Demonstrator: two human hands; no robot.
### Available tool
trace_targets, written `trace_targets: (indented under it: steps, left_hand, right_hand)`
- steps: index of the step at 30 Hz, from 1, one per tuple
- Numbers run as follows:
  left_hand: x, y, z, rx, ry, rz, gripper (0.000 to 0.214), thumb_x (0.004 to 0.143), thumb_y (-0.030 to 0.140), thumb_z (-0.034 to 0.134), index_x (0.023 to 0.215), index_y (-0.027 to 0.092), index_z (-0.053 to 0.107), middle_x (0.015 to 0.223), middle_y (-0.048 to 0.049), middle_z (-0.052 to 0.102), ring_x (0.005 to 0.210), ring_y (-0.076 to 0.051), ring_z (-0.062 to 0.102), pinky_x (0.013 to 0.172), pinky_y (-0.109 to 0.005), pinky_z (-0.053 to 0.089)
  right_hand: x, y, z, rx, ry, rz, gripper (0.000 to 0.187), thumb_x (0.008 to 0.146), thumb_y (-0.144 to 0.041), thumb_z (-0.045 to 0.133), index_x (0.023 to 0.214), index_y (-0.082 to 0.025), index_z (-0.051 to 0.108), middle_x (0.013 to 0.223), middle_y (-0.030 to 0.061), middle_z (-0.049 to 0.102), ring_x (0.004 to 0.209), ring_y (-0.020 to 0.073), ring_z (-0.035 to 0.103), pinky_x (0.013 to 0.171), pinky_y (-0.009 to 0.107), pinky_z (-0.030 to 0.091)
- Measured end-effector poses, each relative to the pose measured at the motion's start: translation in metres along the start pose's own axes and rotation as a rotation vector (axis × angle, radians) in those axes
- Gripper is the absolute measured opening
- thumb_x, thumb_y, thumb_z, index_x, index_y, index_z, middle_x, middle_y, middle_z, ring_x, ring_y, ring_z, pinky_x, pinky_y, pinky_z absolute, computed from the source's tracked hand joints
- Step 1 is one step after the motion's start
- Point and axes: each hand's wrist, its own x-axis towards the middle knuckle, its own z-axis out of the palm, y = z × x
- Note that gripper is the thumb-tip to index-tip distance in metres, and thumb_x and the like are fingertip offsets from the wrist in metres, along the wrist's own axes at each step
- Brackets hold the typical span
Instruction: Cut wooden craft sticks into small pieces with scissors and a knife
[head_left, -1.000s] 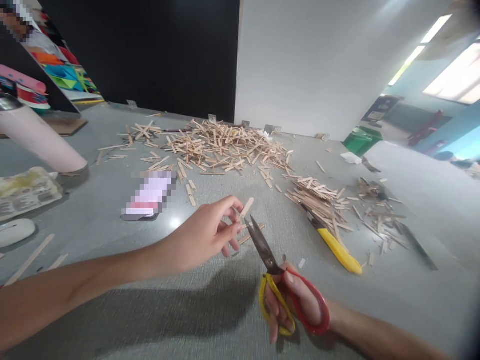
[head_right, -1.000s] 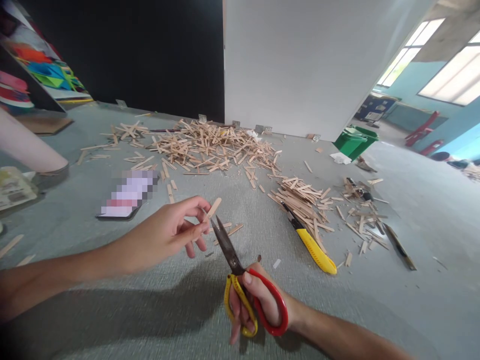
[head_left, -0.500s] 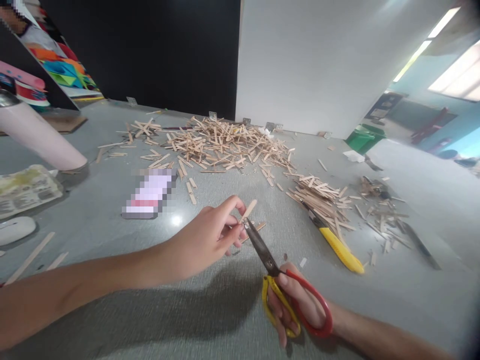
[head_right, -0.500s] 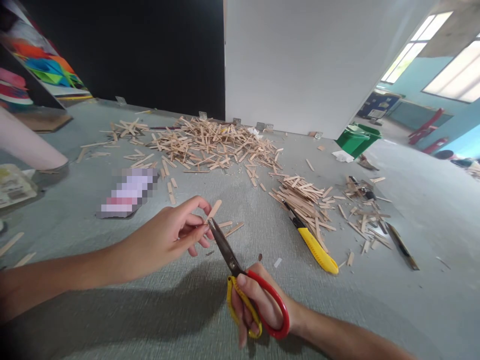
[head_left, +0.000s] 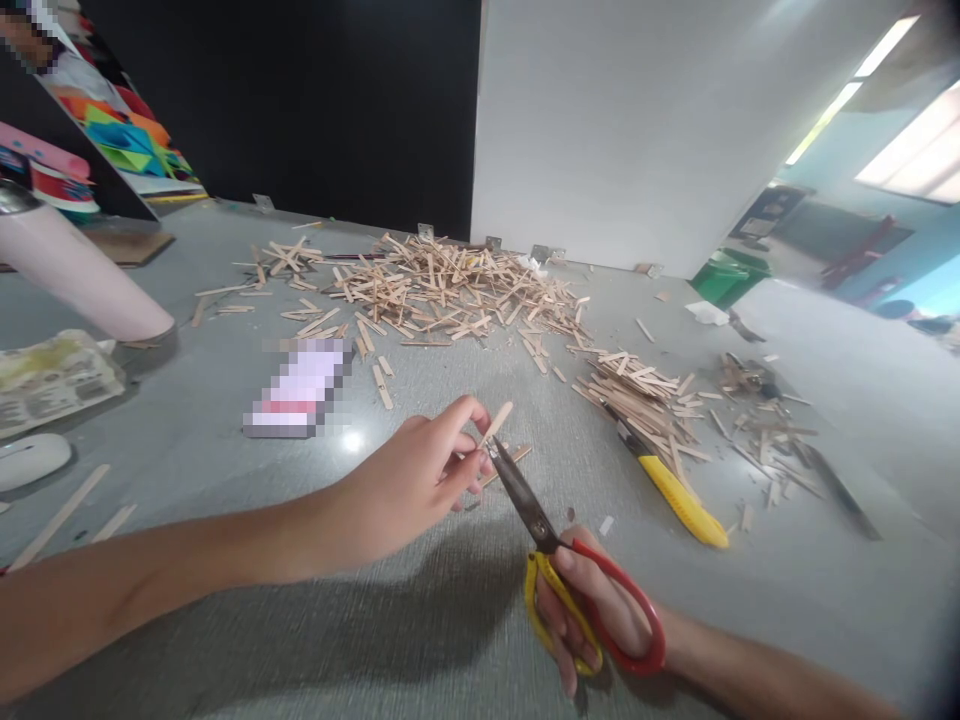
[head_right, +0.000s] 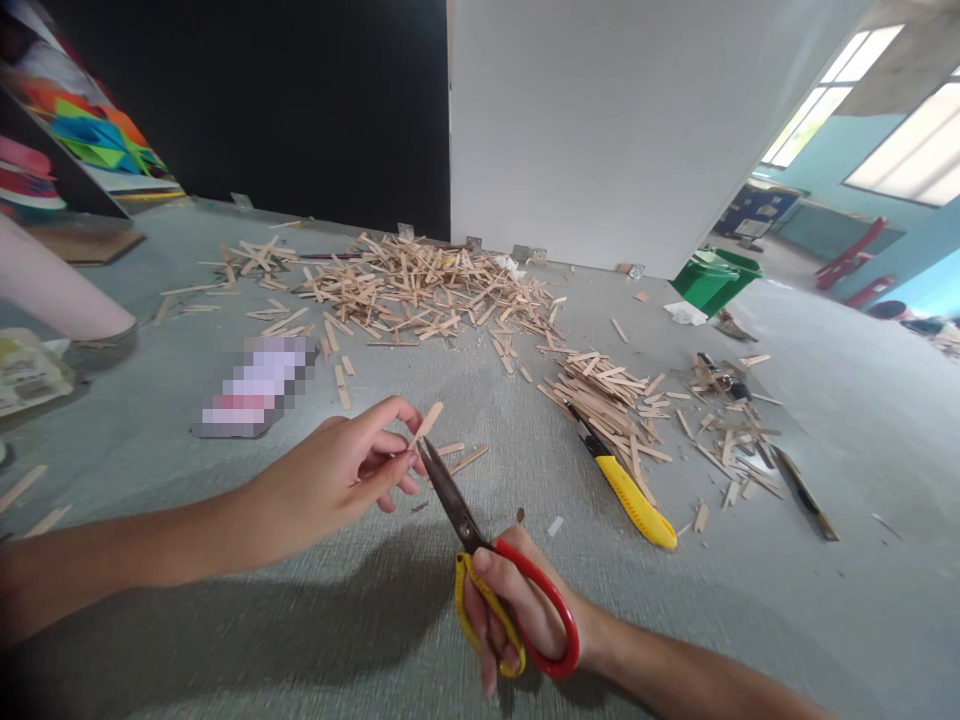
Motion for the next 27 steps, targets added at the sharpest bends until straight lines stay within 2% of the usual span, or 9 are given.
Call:
trace_targets:
  steps: [5,10,16,21,27]
  left_hand:
    - [-0.001,-0.003,0.001,0.021,-0.002,0.003,0.016,0.111,0.042,0.051,0.117,0.029,0.045,0.086,0.0004,0.081,0.073,-0.020,0.080,0.061,-0.028,0.057]
    - [-0.001,-0.003,0.001,-0.022,-0.023,0.003,0.016,0.109,0.040,0.052,0.115,0.029,0.043,0.094,-0.0012,0.080,0.078,-0.020,0.081,0.059,-0.024,0.058]
    - [-0.001,0.002,-0.002,-0.013,-0.053,0.000,0.014,0.107,0.039,0.053,0.110,0.027,0.046,0.093,-0.0007,0.079,0.068,-0.018,0.078,0.055,-0.023,0.059]
    - [-0.002,0.006,-0.006,0.015,-0.084,0.016,0.010,0.106,0.033,0.053,0.104,0.025,0.048,0.088,-0.0003,0.077,0.066,-0.016,0.075,0.052,-0.021,0.055]
    - [-0.005,0.005,-0.009,0.051,-0.090,0.058,0.007,0.107,0.031,0.051,0.105,0.025,0.050,0.086,0.0000,0.077,0.066,-0.015,0.072,0.053,-0.021,0.052]
  right_hand:
    - [0.000,-0.003,0.003,-0.003,0.013,0.020,0.075,0.102,-0.077,0.048,0.057,-0.018,0.056,0.036,-0.0022,0.047,0.028,0.0126,0.054,0.027,0.016,0.033]
    - [0.000,-0.004,0.003,-0.031,0.012,-0.003,0.075,0.104,-0.075,0.047,0.057,-0.017,0.057,0.036,-0.0018,0.047,0.028,0.0129,0.054,0.027,0.016,0.031]
    - [-0.001,-0.010,0.005,-0.138,-0.007,-0.050,0.078,0.108,-0.071,0.043,0.054,-0.017,0.056,0.036,0.0003,0.050,0.027,0.0098,0.049,0.029,0.016,0.030]
    - [-0.003,-0.016,0.007,-0.221,-0.003,-0.015,0.080,0.108,-0.073,0.042,0.051,-0.017,0.055,0.036,-0.0011,0.047,0.026,0.0081,0.045,0.029,0.016,0.031]
    - [-0.006,-0.015,0.008,-0.240,0.064,0.047,0.078,0.104,-0.078,0.045,0.052,-0.020,0.051,0.035,-0.0029,0.044,0.025,0.0083,0.042,0.027,0.017,0.029]
